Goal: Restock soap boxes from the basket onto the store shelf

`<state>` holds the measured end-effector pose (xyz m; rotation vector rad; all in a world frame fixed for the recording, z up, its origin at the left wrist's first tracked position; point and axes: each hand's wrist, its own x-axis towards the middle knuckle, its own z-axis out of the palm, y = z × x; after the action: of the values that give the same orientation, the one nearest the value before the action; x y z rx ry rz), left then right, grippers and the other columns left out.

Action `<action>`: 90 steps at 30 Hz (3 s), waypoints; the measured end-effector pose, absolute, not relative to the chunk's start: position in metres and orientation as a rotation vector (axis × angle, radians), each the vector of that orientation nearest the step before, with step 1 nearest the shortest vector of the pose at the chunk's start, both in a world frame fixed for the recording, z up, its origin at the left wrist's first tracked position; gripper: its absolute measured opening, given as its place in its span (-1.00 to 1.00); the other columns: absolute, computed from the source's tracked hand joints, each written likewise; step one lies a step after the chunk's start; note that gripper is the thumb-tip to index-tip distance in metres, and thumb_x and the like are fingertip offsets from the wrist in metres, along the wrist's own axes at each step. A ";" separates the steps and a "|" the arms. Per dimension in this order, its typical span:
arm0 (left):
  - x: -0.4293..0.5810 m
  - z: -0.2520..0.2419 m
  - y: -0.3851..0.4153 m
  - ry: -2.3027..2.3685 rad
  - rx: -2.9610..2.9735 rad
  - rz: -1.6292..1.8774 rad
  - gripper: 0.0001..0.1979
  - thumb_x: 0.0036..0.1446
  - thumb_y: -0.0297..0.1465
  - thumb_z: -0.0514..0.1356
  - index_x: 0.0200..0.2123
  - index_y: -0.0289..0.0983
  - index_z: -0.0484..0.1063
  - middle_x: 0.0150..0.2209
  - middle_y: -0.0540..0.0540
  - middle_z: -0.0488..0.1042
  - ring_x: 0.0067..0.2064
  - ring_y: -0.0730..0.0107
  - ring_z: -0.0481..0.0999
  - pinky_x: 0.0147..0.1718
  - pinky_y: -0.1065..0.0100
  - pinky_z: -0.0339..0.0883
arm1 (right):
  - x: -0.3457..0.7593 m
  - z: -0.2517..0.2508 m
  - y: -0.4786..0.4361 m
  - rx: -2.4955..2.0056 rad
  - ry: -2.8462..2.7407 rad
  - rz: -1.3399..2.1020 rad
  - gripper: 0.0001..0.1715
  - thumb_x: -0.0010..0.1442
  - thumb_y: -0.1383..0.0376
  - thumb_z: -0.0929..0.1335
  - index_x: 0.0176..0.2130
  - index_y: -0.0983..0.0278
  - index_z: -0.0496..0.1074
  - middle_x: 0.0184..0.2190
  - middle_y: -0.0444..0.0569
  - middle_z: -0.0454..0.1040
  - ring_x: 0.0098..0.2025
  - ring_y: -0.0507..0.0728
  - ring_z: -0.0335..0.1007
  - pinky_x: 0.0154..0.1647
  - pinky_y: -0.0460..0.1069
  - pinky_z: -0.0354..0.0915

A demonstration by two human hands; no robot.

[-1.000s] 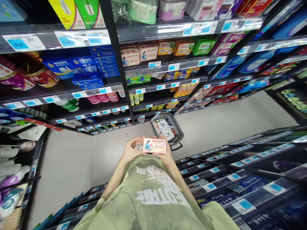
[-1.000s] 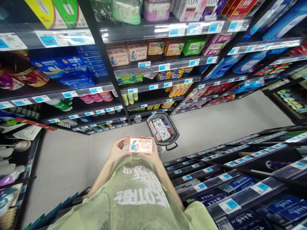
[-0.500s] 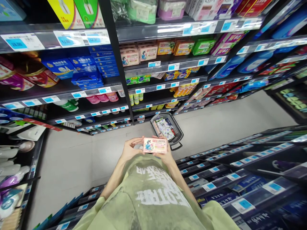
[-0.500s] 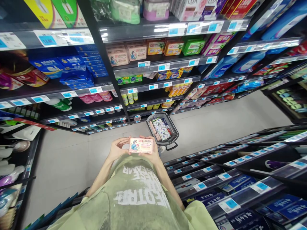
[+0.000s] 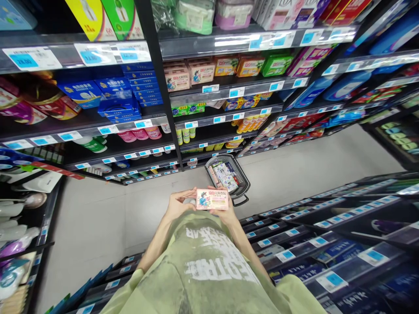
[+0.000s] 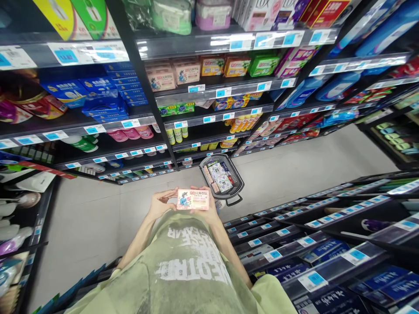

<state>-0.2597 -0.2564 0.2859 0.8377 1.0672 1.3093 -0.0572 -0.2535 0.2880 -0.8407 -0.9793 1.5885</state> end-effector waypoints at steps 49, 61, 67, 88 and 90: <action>-0.240 0.259 -0.270 1.200 0.824 1.000 -0.40 -0.07 -0.09 0.45 -0.02 -0.30 0.51 -0.06 -0.20 0.59 -0.02 0.14 0.55 -0.07 0.28 0.43 | -0.062 0.258 -0.254 -1.120 -1.227 1.550 -0.08 -0.29 0.25 0.66 0.05 0.22 0.37 -0.04 0.08 0.55 0.00 0.31 0.53 0.03 0.18 0.47; -0.241 0.268 -0.254 1.399 1.299 0.881 -0.40 -0.15 -0.23 0.43 0.02 -0.24 0.53 0.00 -0.19 0.55 0.00 0.03 0.51 0.02 0.18 0.37 | -0.068 0.256 -0.249 -1.245 -0.880 1.648 -0.37 -0.08 -0.11 0.56 -0.17 0.26 0.54 -0.31 0.00 0.62 -0.26 0.25 0.57 -0.33 0.03 0.46; -0.234 0.297 -0.231 1.360 1.774 0.443 -0.15 -0.22 -0.16 0.47 0.20 -0.18 0.41 0.06 -0.19 0.48 0.13 -0.06 0.40 0.18 0.07 0.24 | -0.054 0.255 -0.240 -1.321 -1.164 1.366 -0.50 -0.06 -0.02 0.55 -0.28 0.30 0.58 -0.38 0.01 0.59 -0.28 0.30 0.51 -0.23 0.11 0.44; -0.228 0.405 -0.039 1.253 2.889 0.001 -0.42 0.00 -0.35 0.29 0.11 -0.29 0.26 0.01 -0.21 0.45 0.00 0.06 0.46 -0.08 0.19 0.29 | -0.027 0.268 -0.221 -1.243 -0.561 1.472 -0.20 -0.32 -0.23 0.59 -0.26 0.29 0.57 -0.18 0.25 0.66 -0.23 0.36 0.64 -0.24 0.13 0.51; -0.231 0.428 -0.008 1.336 3.028 0.039 -0.40 0.08 -0.42 0.22 0.21 -0.30 0.20 0.05 -0.25 0.42 0.05 0.05 0.41 -0.04 0.18 0.23 | -0.022 0.270 -0.218 -1.256 -0.576 1.551 -0.21 -0.38 -0.23 0.59 -0.31 0.26 0.57 -0.21 0.23 0.67 -0.26 0.37 0.64 -0.26 0.15 0.52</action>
<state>-0.2310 -0.0083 0.4285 3.0276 1.3363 0.0388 -0.0221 -0.2180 0.2700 -1.2561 -0.5756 1.5514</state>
